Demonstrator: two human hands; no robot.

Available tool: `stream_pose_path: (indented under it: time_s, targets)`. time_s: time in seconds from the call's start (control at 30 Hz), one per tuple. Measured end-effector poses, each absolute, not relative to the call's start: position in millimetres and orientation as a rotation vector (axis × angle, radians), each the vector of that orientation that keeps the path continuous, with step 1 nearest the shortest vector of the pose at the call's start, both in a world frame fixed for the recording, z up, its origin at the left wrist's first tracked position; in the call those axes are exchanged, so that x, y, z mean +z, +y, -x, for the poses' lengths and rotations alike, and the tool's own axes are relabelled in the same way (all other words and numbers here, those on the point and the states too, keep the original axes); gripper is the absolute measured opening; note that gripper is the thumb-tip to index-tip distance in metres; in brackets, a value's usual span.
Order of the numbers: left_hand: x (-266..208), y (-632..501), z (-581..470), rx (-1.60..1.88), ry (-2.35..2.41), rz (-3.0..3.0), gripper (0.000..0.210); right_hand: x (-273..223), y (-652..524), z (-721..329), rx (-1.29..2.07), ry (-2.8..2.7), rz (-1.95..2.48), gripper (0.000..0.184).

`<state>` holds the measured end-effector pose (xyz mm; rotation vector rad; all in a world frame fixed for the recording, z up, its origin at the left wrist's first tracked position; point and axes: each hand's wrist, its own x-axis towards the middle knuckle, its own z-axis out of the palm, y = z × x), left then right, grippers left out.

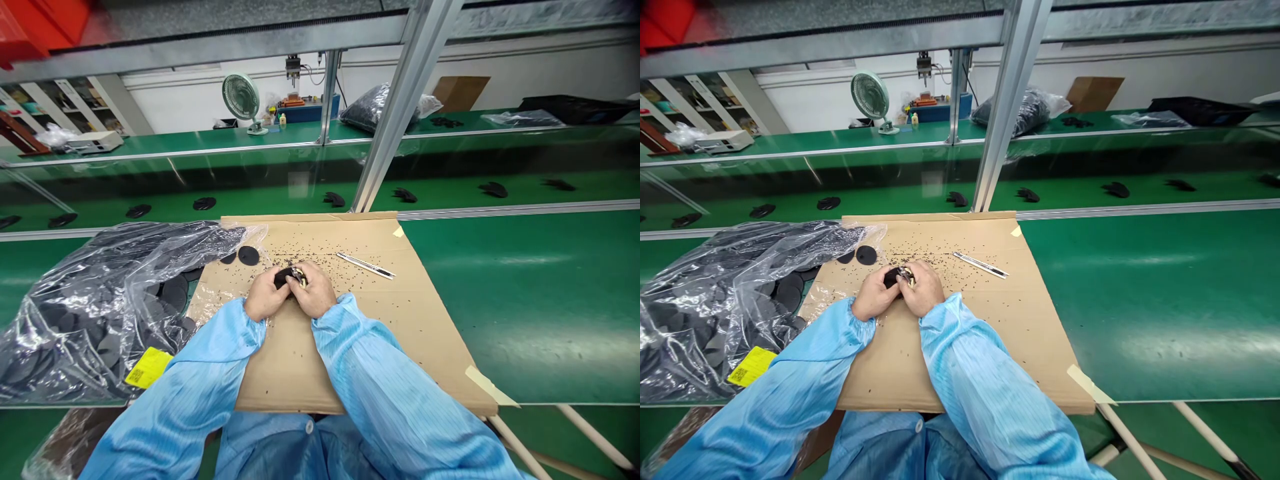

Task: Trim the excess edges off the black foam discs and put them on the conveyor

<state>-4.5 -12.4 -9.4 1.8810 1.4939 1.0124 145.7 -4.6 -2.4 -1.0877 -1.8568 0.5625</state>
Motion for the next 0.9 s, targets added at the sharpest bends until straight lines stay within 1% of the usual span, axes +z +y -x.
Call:
stream_pose_path:
  time_s: [0.9]
  targets:
    - [-9.5,-12.7,4.5,1.012,1.492,-1.882,0.021,-2.9,-4.3,-145.6,0.558,-1.856,1.078,0.014]
